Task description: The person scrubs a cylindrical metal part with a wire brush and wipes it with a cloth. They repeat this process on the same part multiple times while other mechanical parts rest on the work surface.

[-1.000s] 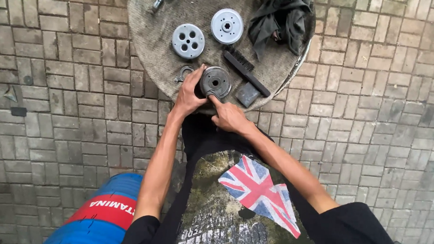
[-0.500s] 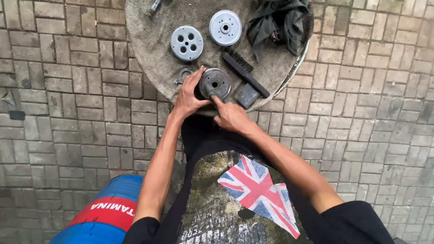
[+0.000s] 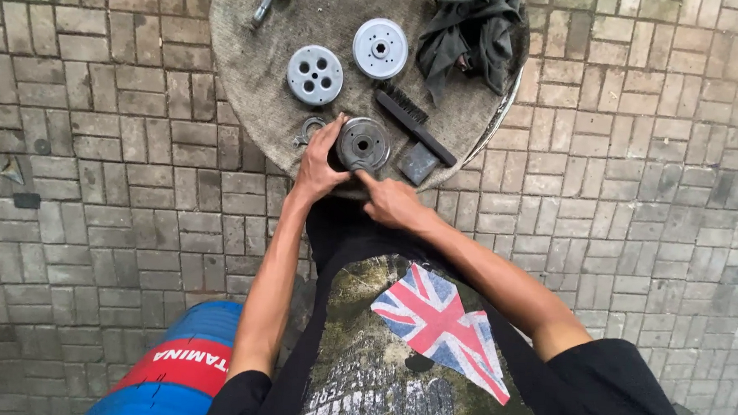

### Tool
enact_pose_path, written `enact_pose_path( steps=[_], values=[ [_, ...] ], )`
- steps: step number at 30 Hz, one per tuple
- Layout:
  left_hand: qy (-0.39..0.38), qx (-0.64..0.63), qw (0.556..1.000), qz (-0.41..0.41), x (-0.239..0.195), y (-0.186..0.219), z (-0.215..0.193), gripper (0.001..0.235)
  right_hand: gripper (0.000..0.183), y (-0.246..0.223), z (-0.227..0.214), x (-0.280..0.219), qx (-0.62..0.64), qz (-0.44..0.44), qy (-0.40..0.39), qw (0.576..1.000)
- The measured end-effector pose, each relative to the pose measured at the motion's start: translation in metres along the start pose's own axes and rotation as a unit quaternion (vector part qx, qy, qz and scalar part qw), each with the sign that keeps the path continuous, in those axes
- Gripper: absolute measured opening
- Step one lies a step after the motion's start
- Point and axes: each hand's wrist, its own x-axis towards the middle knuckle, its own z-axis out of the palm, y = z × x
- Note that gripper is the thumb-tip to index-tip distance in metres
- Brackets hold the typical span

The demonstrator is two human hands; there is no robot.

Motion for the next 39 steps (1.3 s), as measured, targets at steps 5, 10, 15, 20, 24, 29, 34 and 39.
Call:
enact_pose_path(
  steps=[5,10,15,20,24,29,34,39],
  values=[
    [0.004,0.016,1.000,-0.004,-0.004,0.003,-0.003,0.116,0.066,-0.013,-0.007,0.013,0.007,-0.021,0.014,1.000],
    [0.016,0.004,1.000,-0.012,0.000,0.010,-0.004,0.121,0.069,0.025,-0.030,0.032,0.015,0.028,0.068,0.997],
    [0.002,-0.013,0.999,-0.034,0.004,0.018,-0.006,0.126,0.078,0.038,-0.030,0.027,0.003,0.047,0.089,0.995],
    [-0.004,0.022,0.999,-0.036,-0.004,0.003,0.001,0.123,0.074,0.012,0.006,0.026,-0.025,0.010,0.036,0.999],
    [0.010,0.034,0.999,-0.009,-0.007,-0.008,0.007,0.123,0.072,-0.006,0.007,-0.002,-0.020,-0.022,0.004,1.000],
    [0.006,0.016,1.000,0.009,-0.005,-0.005,0.003,0.121,0.064,0.010,0.015,0.007,-0.024,-0.029,0.027,0.999],
    [0.011,-0.003,1.000,-0.007,-0.002,0.006,-0.004,0.119,0.067,0.032,0.013,0.010,-0.009,0.005,0.027,1.000],
    [0.007,-0.007,1.000,-0.016,0.002,0.014,-0.008,0.123,0.072,0.042,0.009,0.006,-0.012,0.031,0.031,0.999]
  ],
)
